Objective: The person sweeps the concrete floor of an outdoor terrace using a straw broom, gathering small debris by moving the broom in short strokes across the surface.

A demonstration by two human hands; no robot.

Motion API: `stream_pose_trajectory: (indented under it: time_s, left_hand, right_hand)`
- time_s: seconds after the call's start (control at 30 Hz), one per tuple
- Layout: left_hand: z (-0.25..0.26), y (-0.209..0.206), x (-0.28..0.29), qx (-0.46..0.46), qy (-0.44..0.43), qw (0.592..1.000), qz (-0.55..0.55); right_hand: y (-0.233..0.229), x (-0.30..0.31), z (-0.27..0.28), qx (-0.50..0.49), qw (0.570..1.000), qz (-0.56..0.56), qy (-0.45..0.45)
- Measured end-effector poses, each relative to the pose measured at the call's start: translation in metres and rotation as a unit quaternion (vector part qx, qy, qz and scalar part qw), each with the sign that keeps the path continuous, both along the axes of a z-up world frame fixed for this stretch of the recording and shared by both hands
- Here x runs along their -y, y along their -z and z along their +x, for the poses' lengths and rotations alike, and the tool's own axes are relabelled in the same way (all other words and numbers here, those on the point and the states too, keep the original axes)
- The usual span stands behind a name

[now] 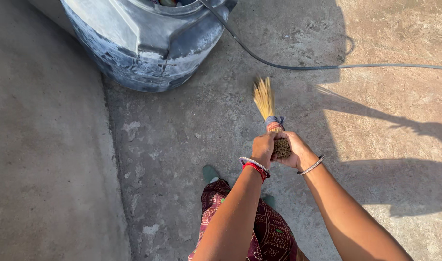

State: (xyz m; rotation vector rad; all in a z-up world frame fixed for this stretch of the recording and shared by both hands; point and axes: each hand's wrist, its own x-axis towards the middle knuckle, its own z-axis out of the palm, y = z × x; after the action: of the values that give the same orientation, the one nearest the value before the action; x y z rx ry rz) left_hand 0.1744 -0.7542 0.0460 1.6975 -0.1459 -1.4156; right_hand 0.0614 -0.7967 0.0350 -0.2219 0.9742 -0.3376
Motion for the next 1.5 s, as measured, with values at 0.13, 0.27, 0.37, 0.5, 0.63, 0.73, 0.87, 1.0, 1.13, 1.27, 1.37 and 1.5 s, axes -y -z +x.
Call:
stream_pose_trajectory:
  time_s: [0.13, 0.27, 0.37, 0.5, 0.63, 0.73, 0.87, 1.0, 1.13, 1.27, 1.37, 1.5]
  left_hand:
    - [0.032, -0.022, 0.005, -0.038, 0.067, 0.996, 0.053]
    - [0.076, -0.003, 0.01, -0.052, 0.071, 0.993, 0.076]
    - [0.111, 0.01, 0.004, 0.093, 0.073, 0.993, -0.01]
    - [0.152, -0.03, 0.004, 0.068, 0.045, 0.995, 0.05]
    - [0.171, -0.074, 0.027, -0.048, 0.029, 0.998, 0.02]
    - [0.154, -0.074, 0.049, -0.059, 0.04, 0.997, -0.027]
    - [0.12, -0.063, 0.065, -0.069, 0.066, 0.993, -0.074]
    - [0.098, -0.071, 0.067, -0.055, 0.103, 0.992, 0.039]
    - [0.097, -0.068, 0.065, -0.047, 0.131, 0.988, 0.059]
    - [0.112, -0.053, 0.072, 0.016, 0.148, 0.983, 0.103]
    - [0.124, -0.052, 0.09, -0.003, 0.173, 0.971, 0.163]
    - [0.099, -0.05, 0.136, 0.064, 0.187, 0.973, 0.118]
  right_hand:
    - [0.024, 0.013, 0.011, -0.032, 0.998, 0.029, 0.044]
    - [0.039, 0.004, 0.052, 0.09, 0.994, 0.061, 0.024]
    - [0.027, -0.014, 0.102, 0.053, 0.993, 0.106, 0.014]
    - [-0.003, -0.021, 0.133, 0.174, 0.966, 0.151, 0.112]
    - [-0.024, 0.0, 0.141, 0.253, 0.932, 0.163, 0.203]
    - [-0.044, 0.024, 0.138, 0.173, 0.959, 0.083, 0.209]
    - [-0.063, 0.049, 0.118, 0.045, 0.979, 0.026, 0.195]
    - [-0.041, 0.06, 0.095, 0.01, 0.983, -0.01, 0.185]
    - [-0.004, 0.056, 0.096, 0.0, 0.982, -0.027, 0.186]
    - [0.017, 0.055, 0.112, 0.01, 0.986, 0.02, 0.168]
    - [0.014, 0.064, 0.101, 0.152, 0.981, 0.094, 0.076]
    - [-0.006, 0.091, 0.084, 0.196, 0.959, 0.128, 0.159]
